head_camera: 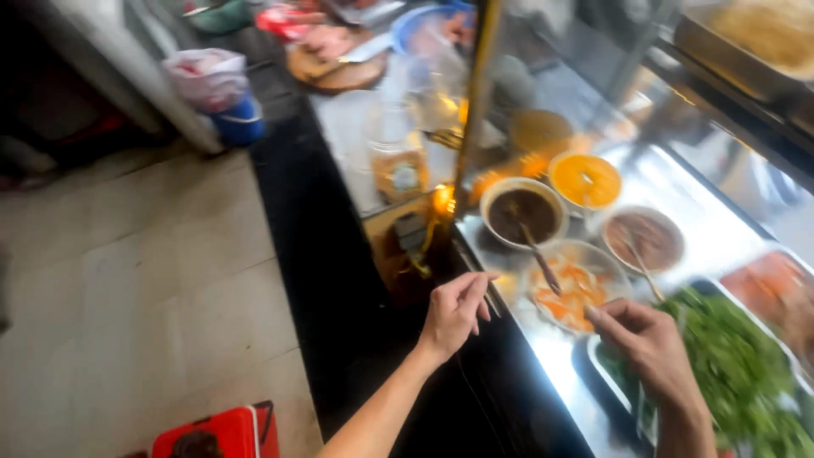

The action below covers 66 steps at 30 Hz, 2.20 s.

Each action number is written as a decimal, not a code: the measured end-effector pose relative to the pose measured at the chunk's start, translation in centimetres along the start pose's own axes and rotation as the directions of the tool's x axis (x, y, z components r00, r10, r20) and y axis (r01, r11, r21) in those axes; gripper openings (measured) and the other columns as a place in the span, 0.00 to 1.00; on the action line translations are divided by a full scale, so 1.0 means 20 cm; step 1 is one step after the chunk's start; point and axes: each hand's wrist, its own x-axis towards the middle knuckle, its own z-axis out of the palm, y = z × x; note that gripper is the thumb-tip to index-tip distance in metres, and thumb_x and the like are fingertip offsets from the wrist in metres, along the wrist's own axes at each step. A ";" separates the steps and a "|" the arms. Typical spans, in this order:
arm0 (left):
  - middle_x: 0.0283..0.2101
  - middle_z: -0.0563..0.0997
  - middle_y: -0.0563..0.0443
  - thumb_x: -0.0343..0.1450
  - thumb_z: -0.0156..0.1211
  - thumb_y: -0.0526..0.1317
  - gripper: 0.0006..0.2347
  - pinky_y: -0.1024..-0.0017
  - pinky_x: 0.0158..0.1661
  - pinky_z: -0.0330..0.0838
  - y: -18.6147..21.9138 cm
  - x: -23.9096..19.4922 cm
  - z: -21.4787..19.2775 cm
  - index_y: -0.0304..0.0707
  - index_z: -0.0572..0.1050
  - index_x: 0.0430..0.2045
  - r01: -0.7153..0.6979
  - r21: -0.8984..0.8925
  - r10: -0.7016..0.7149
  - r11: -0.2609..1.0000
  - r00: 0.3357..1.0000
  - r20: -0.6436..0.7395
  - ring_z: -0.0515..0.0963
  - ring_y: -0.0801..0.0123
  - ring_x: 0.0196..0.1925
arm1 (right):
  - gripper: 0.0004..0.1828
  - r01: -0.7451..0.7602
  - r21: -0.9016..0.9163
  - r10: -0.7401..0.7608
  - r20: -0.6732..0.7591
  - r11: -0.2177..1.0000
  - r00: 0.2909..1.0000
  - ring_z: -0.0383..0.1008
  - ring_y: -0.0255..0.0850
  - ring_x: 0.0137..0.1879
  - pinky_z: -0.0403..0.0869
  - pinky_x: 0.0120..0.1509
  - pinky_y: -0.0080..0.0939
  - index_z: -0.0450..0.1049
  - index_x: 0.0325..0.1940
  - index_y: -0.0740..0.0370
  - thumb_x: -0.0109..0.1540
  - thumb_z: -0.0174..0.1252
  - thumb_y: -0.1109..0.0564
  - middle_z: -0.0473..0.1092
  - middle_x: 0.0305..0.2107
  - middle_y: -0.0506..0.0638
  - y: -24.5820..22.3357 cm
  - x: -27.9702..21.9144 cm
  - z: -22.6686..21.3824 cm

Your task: Handling money, cutting sausages on a board, and frying them in a pan at a food stall

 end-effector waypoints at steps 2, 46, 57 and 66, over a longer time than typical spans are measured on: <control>0.18 0.77 0.50 0.75 0.51 0.47 0.16 0.80 0.18 0.65 -0.01 -0.03 -0.20 0.37 0.83 0.45 0.000 0.021 0.003 1.000 0.992 -0.127 0.71 0.73 0.13 | 0.12 0.122 -0.056 -0.112 0.160 0.991 0.981 0.59 0.34 0.20 0.54 0.23 0.32 0.79 0.28 0.64 0.59 0.70 0.54 0.69 0.15 0.50 -0.01 0.24 0.24; 0.36 0.87 0.47 0.69 0.63 0.44 0.10 0.63 0.42 0.82 -0.63 4.27 -3.00 0.46 0.85 0.40 -0.469 0.579 0.389 0.667 0.882 0.267 0.87 0.55 0.40 | 0.48 -0.302 -0.333 0.131 -0.451 0.893 0.883 0.65 0.74 0.66 0.64 0.69 0.68 0.55 0.79 0.61 0.55 0.61 0.52 0.63 0.60 0.80 -1.10 2.77 3.29; 0.44 0.80 0.40 0.53 0.78 0.54 0.24 0.41 0.49 0.73 -0.50 4.87 -3.06 0.40 0.83 0.36 -0.255 0.770 0.027 0.584 0.955 0.295 0.80 0.39 0.49 | 0.40 -0.054 0.110 0.117 -0.722 0.992 0.682 0.75 0.44 0.30 0.76 0.33 0.39 0.58 0.74 0.60 0.58 0.61 0.67 0.72 0.37 0.61 -0.97 2.41 3.63; 0.41 0.74 0.45 0.56 0.76 0.54 0.16 0.51 0.52 0.70 -0.47 4.83 -3.07 0.51 0.85 0.31 -0.485 0.734 0.107 0.475 0.860 0.499 0.75 0.44 0.49 | 0.25 -0.033 0.175 0.157 -0.767 0.984 0.623 0.67 0.42 0.14 0.70 0.18 0.41 0.61 0.70 0.69 0.70 0.52 0.59 0.64 0.17 0.54 -0.93 2.48 3.74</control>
